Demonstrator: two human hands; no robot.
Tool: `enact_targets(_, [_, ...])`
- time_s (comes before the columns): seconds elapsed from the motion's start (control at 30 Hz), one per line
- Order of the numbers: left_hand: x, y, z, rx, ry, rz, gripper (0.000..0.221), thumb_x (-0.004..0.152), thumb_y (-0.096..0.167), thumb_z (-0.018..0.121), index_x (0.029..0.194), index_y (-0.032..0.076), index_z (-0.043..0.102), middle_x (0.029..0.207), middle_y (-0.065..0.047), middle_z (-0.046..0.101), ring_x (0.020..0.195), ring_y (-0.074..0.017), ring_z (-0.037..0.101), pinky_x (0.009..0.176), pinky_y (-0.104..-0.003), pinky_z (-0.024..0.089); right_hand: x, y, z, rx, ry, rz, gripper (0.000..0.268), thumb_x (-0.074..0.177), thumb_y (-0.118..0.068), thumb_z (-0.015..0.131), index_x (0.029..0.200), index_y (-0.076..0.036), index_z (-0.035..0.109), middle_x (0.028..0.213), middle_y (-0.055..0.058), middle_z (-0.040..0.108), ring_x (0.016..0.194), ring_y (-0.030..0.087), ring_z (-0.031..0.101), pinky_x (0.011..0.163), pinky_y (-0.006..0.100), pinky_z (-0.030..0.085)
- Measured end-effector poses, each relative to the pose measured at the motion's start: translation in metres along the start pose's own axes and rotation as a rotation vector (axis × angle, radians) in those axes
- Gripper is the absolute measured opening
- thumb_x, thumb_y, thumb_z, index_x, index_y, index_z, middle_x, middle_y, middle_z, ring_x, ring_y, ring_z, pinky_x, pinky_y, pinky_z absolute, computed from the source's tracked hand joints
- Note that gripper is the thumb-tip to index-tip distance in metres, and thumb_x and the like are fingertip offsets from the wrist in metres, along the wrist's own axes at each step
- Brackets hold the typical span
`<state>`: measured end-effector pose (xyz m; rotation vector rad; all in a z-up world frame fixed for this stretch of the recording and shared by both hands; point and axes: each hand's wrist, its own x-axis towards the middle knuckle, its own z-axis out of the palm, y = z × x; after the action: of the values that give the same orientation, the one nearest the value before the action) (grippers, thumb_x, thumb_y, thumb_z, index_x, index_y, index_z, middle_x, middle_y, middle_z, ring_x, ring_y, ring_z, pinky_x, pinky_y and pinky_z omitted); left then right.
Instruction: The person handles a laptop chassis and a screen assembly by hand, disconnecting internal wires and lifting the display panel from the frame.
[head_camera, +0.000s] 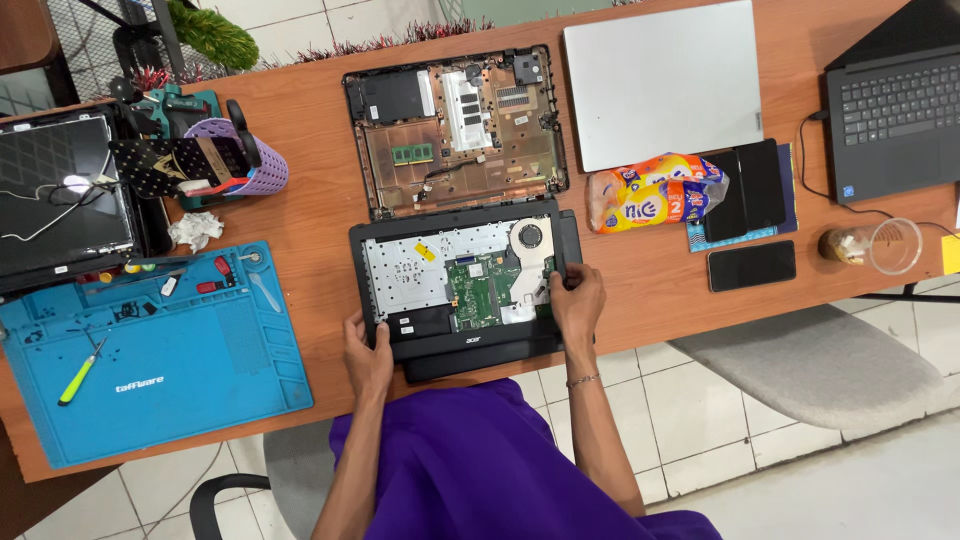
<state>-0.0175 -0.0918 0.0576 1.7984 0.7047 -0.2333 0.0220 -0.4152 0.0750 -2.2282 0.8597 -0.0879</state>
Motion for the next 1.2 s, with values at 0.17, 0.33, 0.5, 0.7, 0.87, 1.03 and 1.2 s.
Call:
enact_targets(0.17, [0.0, -0.001, -0.001, 0.015, -0.034, 0.029, 0.044, 0.096, 0.008, 0.062, 0.136, -0.002, 0.048, 0.127, -0.019, 0.069, 0.118, -0.0246, 0.066, 0.101, -0.035, 0.05, 0.007, 0.01, 0.0, 0.052, -0.053, 0.111, 0.037, 0.082, -0.019, 0.08, 0.107, 0.006, 0.068, 0.099, 0.017, 0.072, 0.09, 0.025, 0.07, 0.082, 0.038, 0.056])
enact_targets(0.33, [0.004, -0.012, 0.003, -0.073, -0.058, 0.066, 0.048, 0.095, 0.005, 0.063, 0.139, -0.004, 0.044, 0.133, -0.022, 0.065, 0.125, -0.0261, 0.063, 0.107, -0.036, 0.047, 0.014, 0.019, 0.001, 0.116, -0.103, 0.16, 0.045, 0.079, -0.022, 0.081, 0.112, 0.005, 0.067, 0.101, 0.015, 0.073, 0.09, 0.022, 0.069, 0.081, 0.035, 0.057])
enact_targets(0.5, [0.003, -0.011, 0.002, -0.089, -0.062, 0.027, 0.055, 0.093, 0.005, 0.064, 0.142, -0.002, 0.041, 0.139, -0.022, 0.061, 0.129, -0.0272, 0.06, 0.11, -0.038, 0.046, 0.024, 0.034, 0.002, 0.182, -0.175, 0.207, 0.048, 0.077, -0.02, 0.082, 0.116, 0.006, 0.068, 0.096, 0.011, 0.073, 0.083, 0.016, 0.067, 0.073, 0.03, 0.056])
enact_targets(0.7, [0.005, -0.005, 0.002, -0.034, -0.06, 0.009, 0.062, 0.093, 0.005, 0.065, 0.15, -0.004, 0.041, 0.141, -0.021, 0.061, 0.13, -0.0265, 0.06, 0.11, -0.037, 0.046, 0.033, 0.038, -0.002, 0.284, -0.242, 0.266, 0.047, 0.079, -0.017, 0.082, 0.118, 0.005, 0.068, 0.094, 0.009, 0.072, 0.079, 0.012, 0.065, 0.069, 0.027, 0.054])
enact_targets(0.87, [0.004, -0.002, 0.005, -0.007, -0.062, -0.048, 0.068, 0.09, 0.011, 0.068, 0.152, -0.002, 0.041, 0.138, -0.022, 0.064, 0.127, -0.0256, 0.063, 0.107, -0.036, 0.048, 0.029, 0.029, -0.004, 0.288, -0.228, 0.243, 0.044, 0.078, -0.015, 0.081, 0.115, 0.005, 0.067, 0.093, 0.007, 0.072, 0.079, 0.012, 0.065, 0.069, 0.027, 0.054])
enact_targets(1.03, [0.001, -0.002, 0.005, 0.203, -0.002, 0.052, 0.068, 0.089, 0.018, 0.073, 0.149, 0.0, 0.047, 0.14, -0.021, 0.056, 0.13, -0.0323, 0.056, 0.108, -0.041, 0.045, 0.024, 0.026, -0.008, 0.316, -0.239, 0.251, 0.045, 0.077, -0.014, 0.081, 0.115, 0.004, 0.066, 0.093, 0.007, 0.07, 0.079, 0.012, 0.064, 0.069, 0.027, 0.054])
enact_targets(1.2, [0.004, -0.005, 0.006, 0.265, -0.011, 0.039, 0.067, 0.091, 0.02, 0.071, 0.151, 0.003, 0.047, 0.133, -0.019, 0.049, 0.127, -0.0361, 0.052, 0.107, -0.045, 0.044, 0.021, 0.024, -0.011, 0.304, -0.23, 0.255, 0.043, 0.078, -0.014, 0.081, 0.114, 0.005, 0.067, 0.092, 0.007, 0.069, 0.078, 0.012, 0.063, 0.068, 0.027, 0.054])
